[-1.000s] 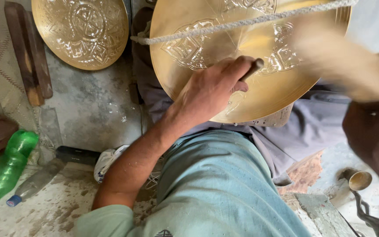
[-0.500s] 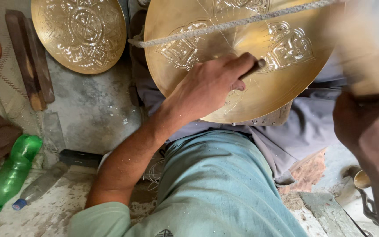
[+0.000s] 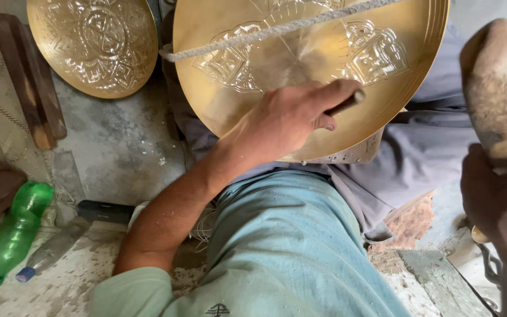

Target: The person sits on the floor with an embossed brass tray on their lap, holding a small punch against the tray's surface with one hand and striking it with a wooden mallet in the other hand, working the punch across the decorated areas to shape the raised pattern.

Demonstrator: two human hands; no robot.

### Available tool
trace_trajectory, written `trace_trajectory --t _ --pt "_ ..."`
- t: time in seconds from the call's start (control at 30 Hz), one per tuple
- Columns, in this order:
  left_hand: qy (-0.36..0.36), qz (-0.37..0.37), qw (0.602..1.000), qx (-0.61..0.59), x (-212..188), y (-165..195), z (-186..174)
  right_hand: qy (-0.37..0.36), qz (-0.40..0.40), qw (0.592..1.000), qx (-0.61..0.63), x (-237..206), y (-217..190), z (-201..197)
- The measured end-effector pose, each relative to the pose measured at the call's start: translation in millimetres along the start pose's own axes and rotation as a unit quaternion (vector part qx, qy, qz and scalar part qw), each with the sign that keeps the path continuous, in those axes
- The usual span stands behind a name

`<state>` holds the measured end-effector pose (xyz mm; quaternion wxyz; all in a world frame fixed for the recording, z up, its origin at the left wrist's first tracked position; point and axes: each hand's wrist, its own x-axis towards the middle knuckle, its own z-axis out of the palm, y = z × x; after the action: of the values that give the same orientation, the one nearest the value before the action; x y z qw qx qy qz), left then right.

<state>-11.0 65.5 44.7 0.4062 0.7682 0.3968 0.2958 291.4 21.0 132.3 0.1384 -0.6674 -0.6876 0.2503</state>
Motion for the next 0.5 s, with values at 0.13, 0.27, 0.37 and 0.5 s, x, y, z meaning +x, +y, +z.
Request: trace_trajectory --t 0.13,0.27,0.37,0.5 --pt "-0.080 -0.035 0.995 0.045 11 1 -5 0.061 0.146 0.974 0.164 -16 -2 8" --pt "-0.101 -0.005 0.993 0.054 16 3 -8 0.118 0.173 0.929 0.305 -20 -10 19" --pt "-0.102 -0.001 0.993 0.062 13 4 -6 0.069 -0.104 0.961 -0.248 -8 1 21" --pt "-0.040 -0.012 0.998 0.055 5 7 0 0.063 0.003 0.990 0.125 5 0 30"
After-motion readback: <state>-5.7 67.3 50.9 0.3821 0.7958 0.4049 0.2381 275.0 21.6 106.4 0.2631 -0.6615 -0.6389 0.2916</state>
